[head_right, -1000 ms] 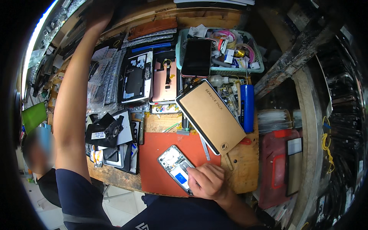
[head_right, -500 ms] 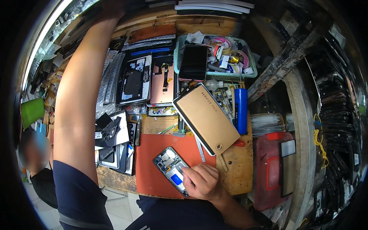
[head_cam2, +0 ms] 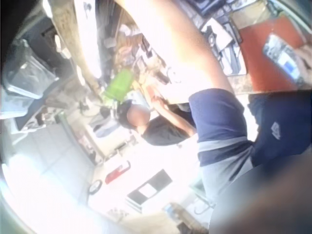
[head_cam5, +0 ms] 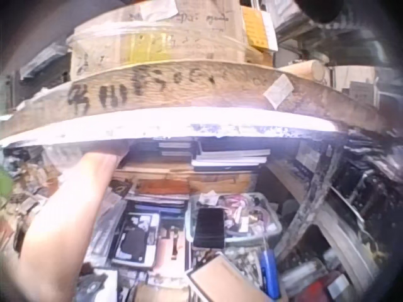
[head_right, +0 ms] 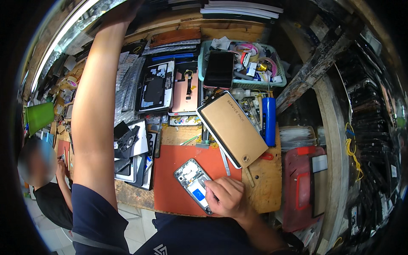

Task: The person disassembles a smartphone, removes the battery, and reassembles the device. They then test the phone by turning it on and interacting with the screen. The person also handles multiple other smartphones and phone cases, sorting and stacking them on the workbench.

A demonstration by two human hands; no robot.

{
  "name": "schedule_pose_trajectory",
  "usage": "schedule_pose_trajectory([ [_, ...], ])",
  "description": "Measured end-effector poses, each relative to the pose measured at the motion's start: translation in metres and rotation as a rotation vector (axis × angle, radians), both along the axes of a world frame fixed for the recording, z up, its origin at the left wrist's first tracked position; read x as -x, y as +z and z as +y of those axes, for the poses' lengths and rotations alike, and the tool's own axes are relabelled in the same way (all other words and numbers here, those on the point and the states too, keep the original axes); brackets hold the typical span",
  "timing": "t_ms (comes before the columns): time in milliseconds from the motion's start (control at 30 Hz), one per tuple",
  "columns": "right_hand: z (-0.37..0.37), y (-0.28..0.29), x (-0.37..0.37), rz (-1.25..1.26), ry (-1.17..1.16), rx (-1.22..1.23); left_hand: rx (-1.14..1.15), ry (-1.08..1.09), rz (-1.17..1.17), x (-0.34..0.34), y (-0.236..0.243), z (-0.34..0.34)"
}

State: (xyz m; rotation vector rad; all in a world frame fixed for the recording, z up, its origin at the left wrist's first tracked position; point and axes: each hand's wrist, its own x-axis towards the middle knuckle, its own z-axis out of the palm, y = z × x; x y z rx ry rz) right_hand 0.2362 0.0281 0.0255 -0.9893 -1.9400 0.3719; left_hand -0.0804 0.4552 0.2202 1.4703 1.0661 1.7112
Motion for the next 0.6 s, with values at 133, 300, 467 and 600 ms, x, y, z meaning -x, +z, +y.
schedule_pose_trajectory([
  [133, -0.001, 0.001, 0.001, 0.0, 0.012, 0.01, -0.052, -0.189, -0.336, 0.002, 0.004, -0.033],
  [300, -0.002, 0.0, 0.0, 0.012, -0.006, 0.036, 0.199, -0.093, -0.534, -0.036, -0.012, -0.135],
  [467, -0.006, 0.003, 0.003, 0.071, -0.004, 0.066, 0.233, -0.094, -0.595, -0.027, -0.074, -0.229],
  [600, -0.006, 0.021, 0.001, 0.06, -0.012, 0.086, 0.31, -0.223, -0.593, -0.04, -0.093, -0.311],
])
